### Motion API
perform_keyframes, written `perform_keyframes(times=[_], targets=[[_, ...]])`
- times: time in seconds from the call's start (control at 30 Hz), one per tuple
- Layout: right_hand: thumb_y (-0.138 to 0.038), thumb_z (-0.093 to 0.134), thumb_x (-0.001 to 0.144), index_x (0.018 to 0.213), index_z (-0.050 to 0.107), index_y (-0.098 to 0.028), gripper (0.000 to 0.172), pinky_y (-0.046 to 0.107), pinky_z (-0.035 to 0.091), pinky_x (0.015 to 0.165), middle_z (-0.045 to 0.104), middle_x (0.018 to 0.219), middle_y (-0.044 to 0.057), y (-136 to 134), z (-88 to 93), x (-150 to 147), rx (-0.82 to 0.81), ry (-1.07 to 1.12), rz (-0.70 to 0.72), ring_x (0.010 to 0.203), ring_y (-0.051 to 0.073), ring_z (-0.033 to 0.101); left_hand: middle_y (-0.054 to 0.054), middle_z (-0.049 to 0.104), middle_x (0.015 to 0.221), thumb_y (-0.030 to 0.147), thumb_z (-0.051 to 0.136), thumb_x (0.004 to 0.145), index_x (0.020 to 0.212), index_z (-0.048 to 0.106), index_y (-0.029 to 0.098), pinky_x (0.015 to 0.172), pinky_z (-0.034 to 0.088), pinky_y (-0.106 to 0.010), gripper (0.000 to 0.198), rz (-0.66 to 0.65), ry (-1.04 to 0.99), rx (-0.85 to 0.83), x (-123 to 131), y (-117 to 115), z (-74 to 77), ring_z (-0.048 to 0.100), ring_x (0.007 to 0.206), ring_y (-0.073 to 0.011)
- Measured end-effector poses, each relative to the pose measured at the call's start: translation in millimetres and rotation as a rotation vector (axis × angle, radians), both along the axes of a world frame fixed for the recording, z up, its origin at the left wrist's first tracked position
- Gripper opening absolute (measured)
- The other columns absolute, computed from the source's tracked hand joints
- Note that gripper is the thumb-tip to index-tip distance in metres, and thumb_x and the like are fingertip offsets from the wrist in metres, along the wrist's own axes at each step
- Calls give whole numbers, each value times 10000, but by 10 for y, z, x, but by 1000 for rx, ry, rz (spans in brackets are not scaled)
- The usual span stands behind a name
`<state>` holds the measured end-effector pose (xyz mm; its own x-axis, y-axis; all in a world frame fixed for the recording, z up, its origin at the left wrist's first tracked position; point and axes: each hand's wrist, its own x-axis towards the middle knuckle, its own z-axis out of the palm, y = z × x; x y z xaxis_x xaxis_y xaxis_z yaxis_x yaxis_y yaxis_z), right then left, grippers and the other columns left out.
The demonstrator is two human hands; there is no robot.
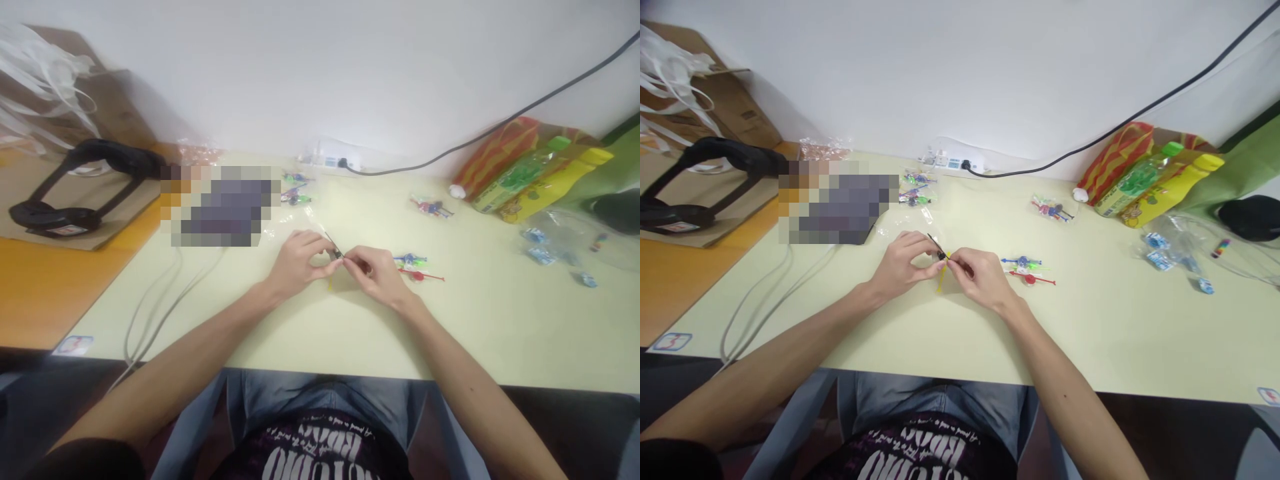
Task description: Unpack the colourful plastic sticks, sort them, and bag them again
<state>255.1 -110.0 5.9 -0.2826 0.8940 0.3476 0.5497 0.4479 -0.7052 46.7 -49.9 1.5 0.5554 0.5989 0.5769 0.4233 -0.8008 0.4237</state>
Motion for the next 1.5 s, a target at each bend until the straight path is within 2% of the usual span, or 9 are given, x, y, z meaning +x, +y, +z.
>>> perform_keyframes(times=[0.17, 0.3, 0.63, 0.8, 0.93, 1.1, 1.3, 1.5], targets=[[-256, 450, 980, 736, 478, -232, 246, 297, 323, 623, 522, 660, 2, -29, -21, -58, 187, -150, -84, 591, 150, 436, -9, 732, 863, 400, 654, 935, 872, 652, 214, 847, 442, -354, 197, -24, -21, -5, 32, -14, -8, 672, 857, -177], [-233, 464, 957, 725, 442, -234, 233, 293, 304, 611, 512, 632, -10, -29, -30, -109, 252, -169, -152, 571, 145, 429, -1, 721, 838, 405, 669, 923, 889, 663, 214, 859, 442, -352, 195, -6, -46, -14, 39, -4, -26, 672, 844, -171], [-268, 485, 940, 724, 475, -231, 219, 280, 304, 596, 541, 607, -14, -30, -48, -206, 217, -143, -312, 546, 139, 456, 8, 718, 810, 396, 656, 917, 891, 656, 212, 869, 449, -356, 185, 8, -58, -9, 66, 28, -46, 674, 810, -164], [-278, 490, 914, 682, 436, -238, 242, 279, 305, 588, 490, 567, -28, 70, -24, 134, 180, -61, -585, 521, 140, 438, 18, 708, 768, 352, 669, 890, 837, 627, 217, 879, 467, -363, 151, 45, -118, 32, -7, -8, -28, 660, 755, -158], [-283, 498, 913, 685, 450, -232, 238, 277, 314, 591, 497, 560, -33, -18, -51, 330, 122, -133, -481, 509, 136, 447, -13, 742, 889, 376, 681, 922, 964, 675, 219, 895, 468, -367, 162, 37, -103, 24, -19, -12, -8, 678, 854, -173], [-242, 499, 895, 666, 452, -228, 235, 280, 303, 588, 562, 584, -11, -222, -197, 269, -47, -254, -387, 550, 159, 520, -58, 718, 1139, 347, 684, 935, 1100, 688, 242, 991, 451, -412, 195, -66, 59, 79, 143, -33, 6, 626, 1093, -221], [-224, 506, 909, 666, 471, -224, 246, 287, 260, 577, 648, 672, 29, -276, -270, 202, -49, -452, -392, 609, 179, 545, -89, 674, 1221, 311, 692, 900, 1030, 727, 243, 1077, 425, -527, 151, -99, 209, 93, 342, -8, -23, 581, 1171, -281], [-227, 536, 913, 639, 460, -224, 285, 303, 241, 584, 634, 646, 33, -283, -269, 73, -53, -507, -367, 598, 179, 538, -59, 676, 1170, 261, 713, 845, 980, 730, 261, 1191, 315, -605, 136, -110, 240, 49, 211, -8, -49, 601, 1155, -274]])
